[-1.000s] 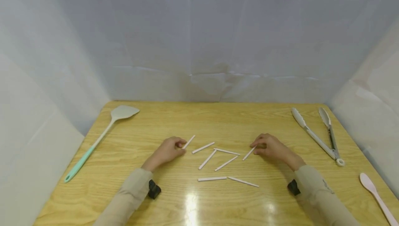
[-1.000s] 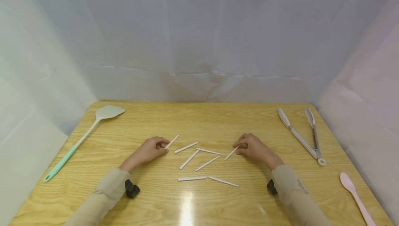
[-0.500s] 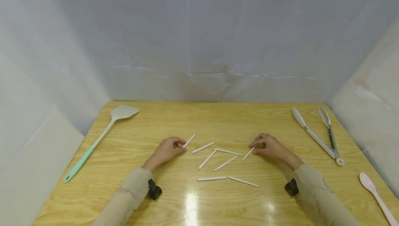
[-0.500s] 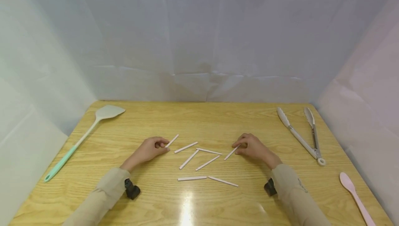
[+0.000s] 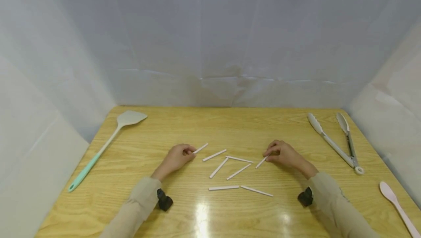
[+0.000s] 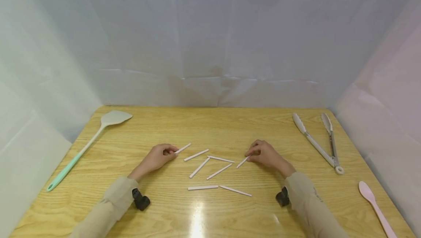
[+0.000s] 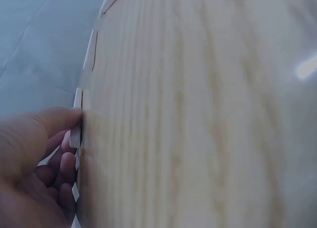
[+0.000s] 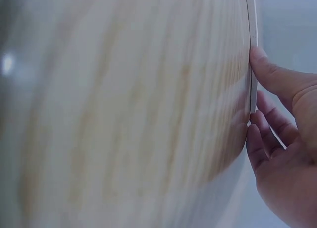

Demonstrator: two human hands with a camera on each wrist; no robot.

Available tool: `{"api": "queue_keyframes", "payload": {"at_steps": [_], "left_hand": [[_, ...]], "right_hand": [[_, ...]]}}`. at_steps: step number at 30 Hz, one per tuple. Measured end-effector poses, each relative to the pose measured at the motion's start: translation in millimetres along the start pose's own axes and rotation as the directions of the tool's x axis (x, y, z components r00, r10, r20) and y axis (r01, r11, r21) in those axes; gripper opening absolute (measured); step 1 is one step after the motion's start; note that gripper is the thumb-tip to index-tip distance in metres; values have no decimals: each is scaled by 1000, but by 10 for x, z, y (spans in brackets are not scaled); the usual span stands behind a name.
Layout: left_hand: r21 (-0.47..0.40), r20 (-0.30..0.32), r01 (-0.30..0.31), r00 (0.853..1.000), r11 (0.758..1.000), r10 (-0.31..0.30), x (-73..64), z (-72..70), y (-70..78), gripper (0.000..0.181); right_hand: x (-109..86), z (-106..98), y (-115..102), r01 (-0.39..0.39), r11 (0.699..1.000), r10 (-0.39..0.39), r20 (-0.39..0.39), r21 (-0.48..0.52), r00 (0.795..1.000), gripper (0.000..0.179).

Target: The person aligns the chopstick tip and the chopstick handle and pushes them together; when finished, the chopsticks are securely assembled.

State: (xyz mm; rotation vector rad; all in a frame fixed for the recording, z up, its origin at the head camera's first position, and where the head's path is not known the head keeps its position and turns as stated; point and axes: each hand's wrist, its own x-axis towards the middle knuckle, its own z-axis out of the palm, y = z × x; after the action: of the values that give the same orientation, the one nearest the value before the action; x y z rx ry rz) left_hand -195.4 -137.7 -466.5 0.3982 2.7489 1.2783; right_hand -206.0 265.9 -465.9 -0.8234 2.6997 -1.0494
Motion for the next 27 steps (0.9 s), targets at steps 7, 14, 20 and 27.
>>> {"api": "queue_keyframes", "payload": {"at_steps": [7,14,20,27], "left_hand": [[24,-34,16,999,1000,-16,11,26,-12,15],[8,-27,5,1000,1000,-5,19,5,-6,19],[32,-22,-23,999,999,24,33,-16,15,23],[13,-18,-65,998,998,65,38,-29,114,22]], "right_hand": [[5,18,-7,-1,1000,1,-31,13,1000,5],[-10,33,28,-48,997,51,-56,55,997,5],[-18,14,-16,-108,992,112,-58,70,992,5],[-4,-14,-119,-138,985,150,-125,103,981,13]]}}
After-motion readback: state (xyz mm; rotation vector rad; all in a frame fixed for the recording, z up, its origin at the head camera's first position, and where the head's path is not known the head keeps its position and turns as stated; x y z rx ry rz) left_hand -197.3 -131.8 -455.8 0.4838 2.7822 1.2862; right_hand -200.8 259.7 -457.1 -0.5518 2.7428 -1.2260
